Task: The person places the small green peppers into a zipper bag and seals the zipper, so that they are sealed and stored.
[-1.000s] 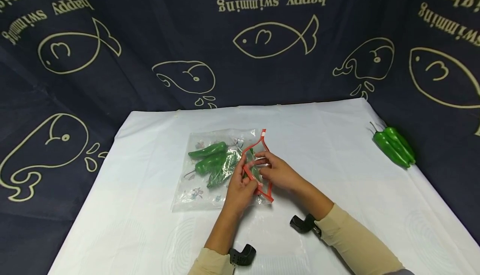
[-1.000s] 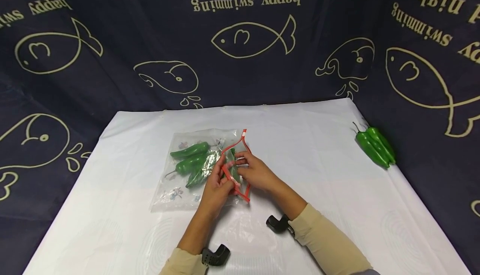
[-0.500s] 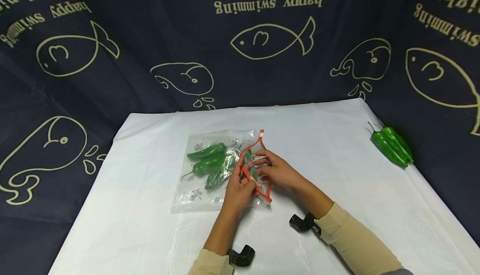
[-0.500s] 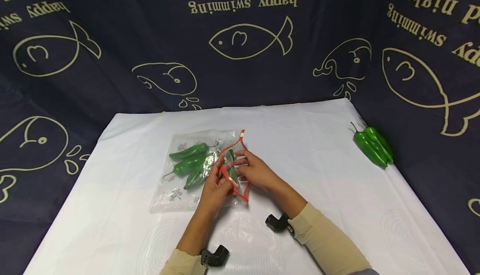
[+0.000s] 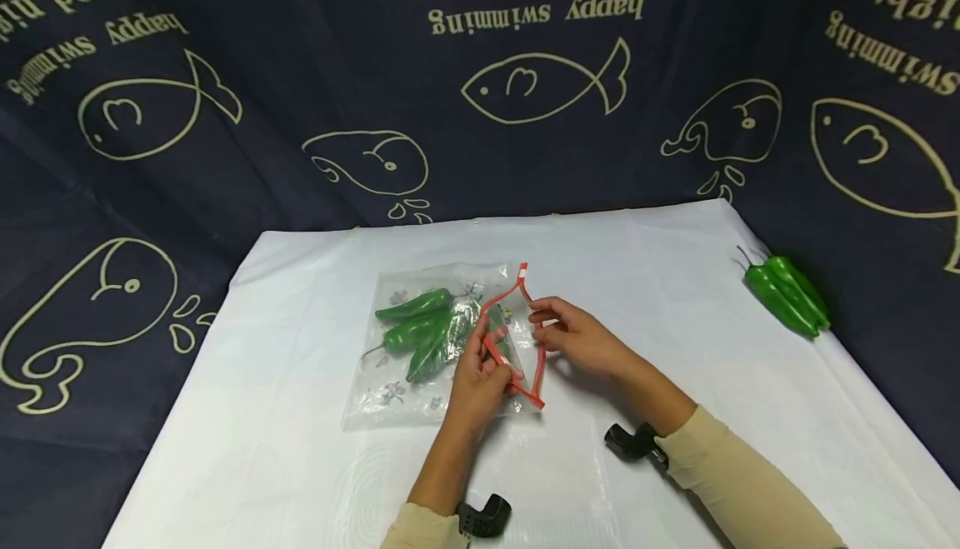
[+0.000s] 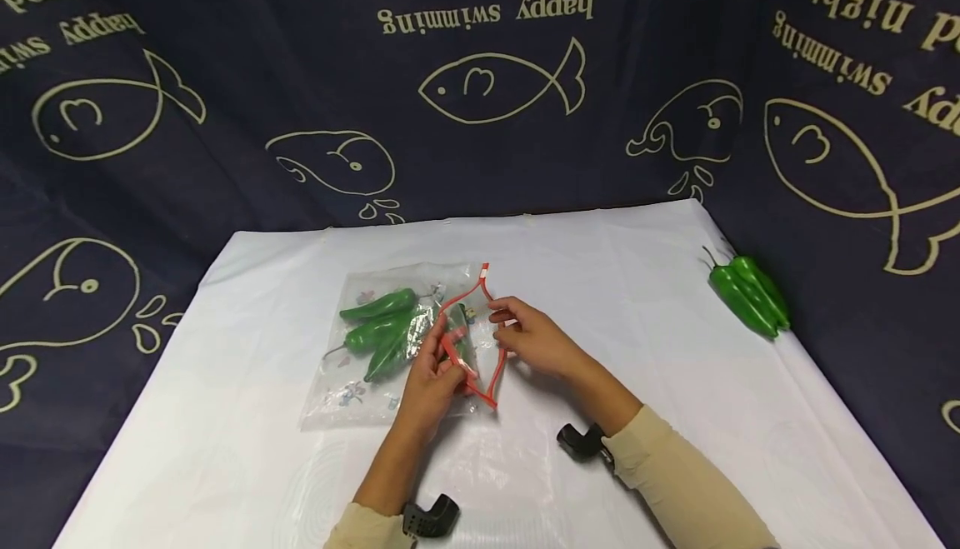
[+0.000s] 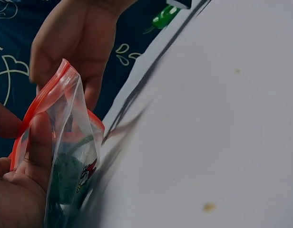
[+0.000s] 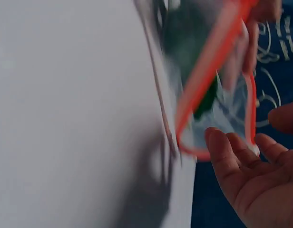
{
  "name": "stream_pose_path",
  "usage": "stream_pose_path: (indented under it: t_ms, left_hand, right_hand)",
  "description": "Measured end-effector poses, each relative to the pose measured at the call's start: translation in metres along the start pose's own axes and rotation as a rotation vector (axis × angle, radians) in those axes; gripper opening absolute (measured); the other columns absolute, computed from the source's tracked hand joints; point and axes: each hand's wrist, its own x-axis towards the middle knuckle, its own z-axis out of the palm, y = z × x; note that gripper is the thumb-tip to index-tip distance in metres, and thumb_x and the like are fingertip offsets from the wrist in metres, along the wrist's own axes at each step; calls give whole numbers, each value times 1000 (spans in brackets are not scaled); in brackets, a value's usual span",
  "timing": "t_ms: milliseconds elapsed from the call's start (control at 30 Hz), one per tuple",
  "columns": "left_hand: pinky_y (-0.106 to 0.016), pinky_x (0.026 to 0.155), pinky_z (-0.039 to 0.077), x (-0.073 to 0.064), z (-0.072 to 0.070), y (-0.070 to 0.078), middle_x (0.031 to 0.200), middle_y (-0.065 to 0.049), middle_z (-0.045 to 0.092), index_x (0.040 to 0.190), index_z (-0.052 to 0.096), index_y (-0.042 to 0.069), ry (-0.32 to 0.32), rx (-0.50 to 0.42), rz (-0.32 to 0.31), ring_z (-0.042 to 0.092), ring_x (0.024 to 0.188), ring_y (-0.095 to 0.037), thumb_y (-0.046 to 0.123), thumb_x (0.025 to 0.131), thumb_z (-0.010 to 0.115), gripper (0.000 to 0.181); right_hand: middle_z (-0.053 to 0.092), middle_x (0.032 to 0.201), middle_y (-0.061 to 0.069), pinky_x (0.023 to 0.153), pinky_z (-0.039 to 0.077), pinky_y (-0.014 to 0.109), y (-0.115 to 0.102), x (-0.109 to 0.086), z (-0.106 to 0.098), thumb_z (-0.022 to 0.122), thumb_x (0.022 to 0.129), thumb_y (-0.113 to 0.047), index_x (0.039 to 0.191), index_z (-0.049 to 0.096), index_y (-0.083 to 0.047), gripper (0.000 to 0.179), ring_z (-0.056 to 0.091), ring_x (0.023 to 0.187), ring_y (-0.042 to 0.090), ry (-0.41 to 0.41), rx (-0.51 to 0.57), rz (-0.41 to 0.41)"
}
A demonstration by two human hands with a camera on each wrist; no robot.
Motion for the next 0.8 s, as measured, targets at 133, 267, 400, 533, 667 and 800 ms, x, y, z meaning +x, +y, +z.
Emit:
stream_pose_path:
  t_ms: [133,267,400,533,667,800]
  left_hand:
    - [-22,55,52,0,0,0,150,-18,42,160,22,19,1,-2,-6,64,69,-11,-13,78,46,91]
    - [-22,56,53,0,0,0,150,-17,43,160,22,21,-2,13,-6,64,69,-11,-13,79,46,91]
    - [-22,57,53,0,-1,1,150,-16,43,160,22,23,-4,17,-12,64,69,-12,-14,79,47,92]
    - [-22,56,53,0,-2,0,149,-15,44,159,22,25,-6,11,-13,64,68,-12,-14,79,47,92]
    - [-22,56,53,0,-1,-1,149,-16,44,159,23,26,-7,13,-5,64,69,-12,-14,80,47,92]
    - [-22,57,53,0,-1,-1,150,-16,43,159,23,25,-1,14,-13,64,70,-12,-14,79,47,92]
  right_hand:
    - [54,132,31,86,53,46,2,-11,-30,54,97,-1,136,48,8,40,58,114,44,52,-78,-43]
    - [54,134,28,91,50,40,-1,-23,-63,55,98,-5,134,52,5,37,58,117,39,134,-221,-50]
    - [56,134,25,93,48,48,1,-38,-99,56,99,-11,133,54,2,36,58,117,38,210,-428,-38]
    - [56,132,26,90,48,57,5,-53,-135,58,99,-14,133,53,2,38,58,115,43,267,-571,-18]
    - [54,132,30,88,47,61,9,-64,-167,58,99,-16,134,51,6,42,56,115,48,303,-650,18]
    - [51,133,33,88,45,64,17,-73,-196,57,99,-19,135,48,9,46,53,115,51,319,-728,82]
